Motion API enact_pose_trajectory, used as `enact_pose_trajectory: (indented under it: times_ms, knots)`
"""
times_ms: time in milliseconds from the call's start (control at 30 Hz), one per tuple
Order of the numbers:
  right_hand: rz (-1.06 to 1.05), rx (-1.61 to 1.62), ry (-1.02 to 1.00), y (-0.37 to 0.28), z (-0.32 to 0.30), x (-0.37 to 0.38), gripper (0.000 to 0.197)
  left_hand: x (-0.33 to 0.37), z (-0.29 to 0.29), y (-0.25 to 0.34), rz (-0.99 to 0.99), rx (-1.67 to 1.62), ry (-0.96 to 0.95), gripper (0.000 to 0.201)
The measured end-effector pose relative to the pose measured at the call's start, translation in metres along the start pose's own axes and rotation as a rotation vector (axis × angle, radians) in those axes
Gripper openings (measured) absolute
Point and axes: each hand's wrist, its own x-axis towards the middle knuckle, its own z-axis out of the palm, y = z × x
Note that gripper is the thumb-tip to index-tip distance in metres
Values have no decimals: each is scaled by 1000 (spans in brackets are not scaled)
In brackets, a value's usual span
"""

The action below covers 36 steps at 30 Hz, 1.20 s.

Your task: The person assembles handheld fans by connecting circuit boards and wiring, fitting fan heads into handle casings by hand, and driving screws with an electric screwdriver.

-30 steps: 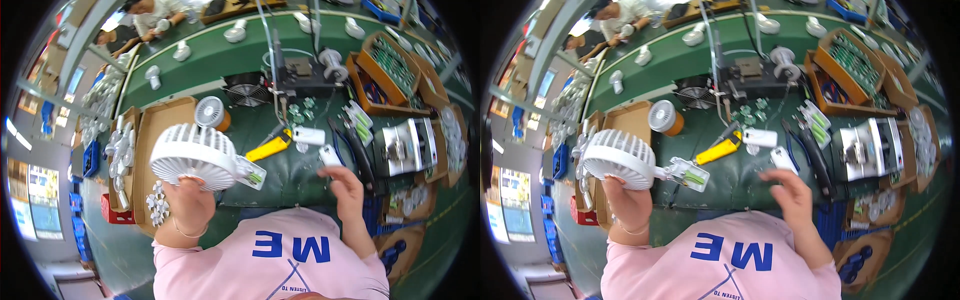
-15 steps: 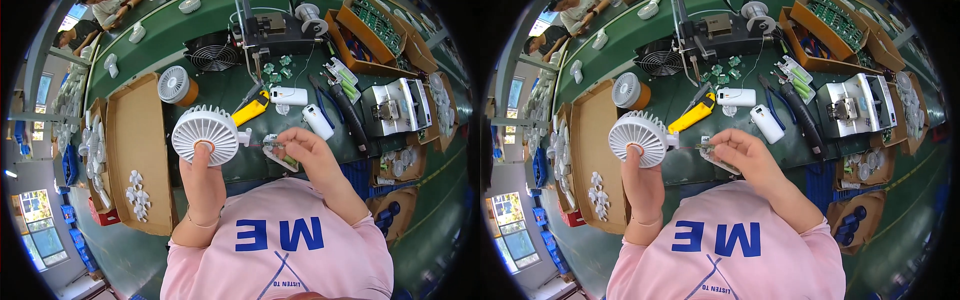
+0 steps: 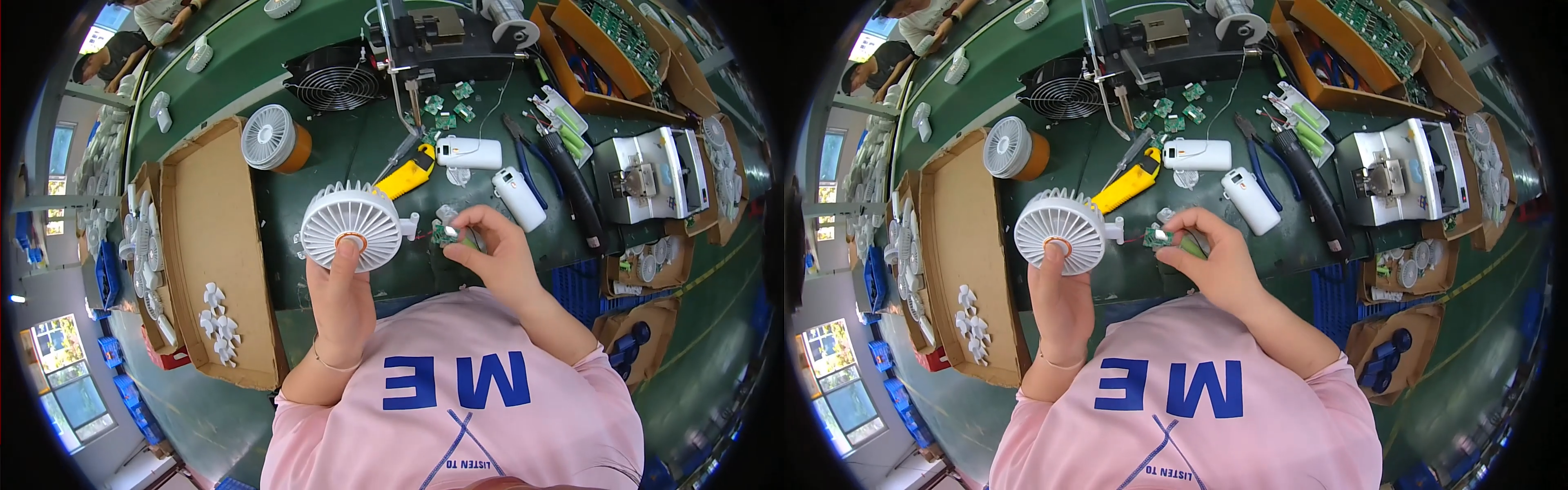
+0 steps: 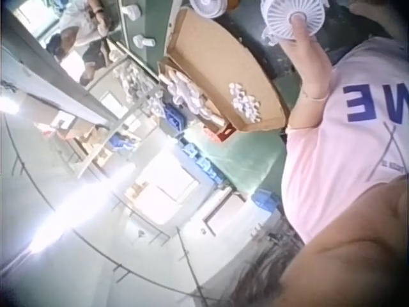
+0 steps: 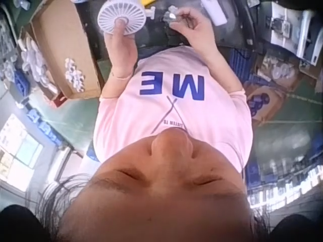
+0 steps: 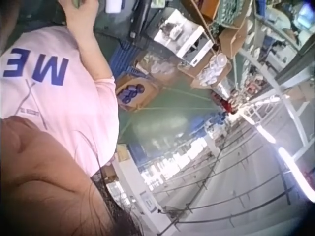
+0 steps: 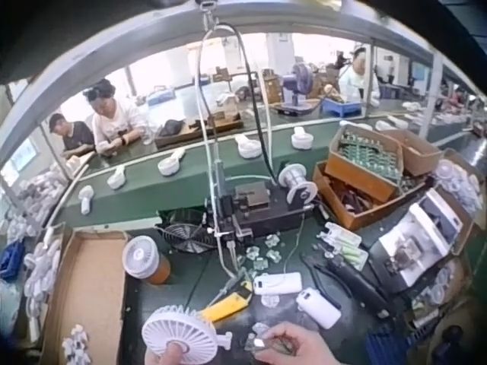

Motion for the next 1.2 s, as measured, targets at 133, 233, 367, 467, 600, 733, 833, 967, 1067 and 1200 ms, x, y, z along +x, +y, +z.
enact_pose_trajectory:
  times_ms: [133,233,367,467,600,733,833,967,1067,1200]
  knots:
    - [-521,-426,71,3,-1,0,30,3,-11,-9,-72,-11,33,46]
    - [-652,-531,45,5,-2,0,31,3,-15,-13,-151,-21,100,45]
    - [-657,-479,20,6,-2,1,29,5,-17,-15,-181,-30,91,43]
    - [-666,-493,6,3,-2,4,31,8,-15,-15,-171,-22,78,42]
    - [-689,-474,-19,4,-2,5,31,10,-15,-16,-173,-26,85,41]
    - [-702,-482,-25,3,-3,4,31,9,-16,-16,-176,-38,68,40]
    - [-729,-487,-10,4,-3,3,31,8,-14,-15,-167,-32,55,40]
    - [-745,-486,4,5,-5,2,32,6,-17,-16,-170,-37,35,41]
    - [-675,-401,-8,9,-5,1,38,4,-18,-17,-189,-34,31,42]
    - [-422,-425,-122,-8,0,0,49,2,-20,-21,-221,-3,6,44]
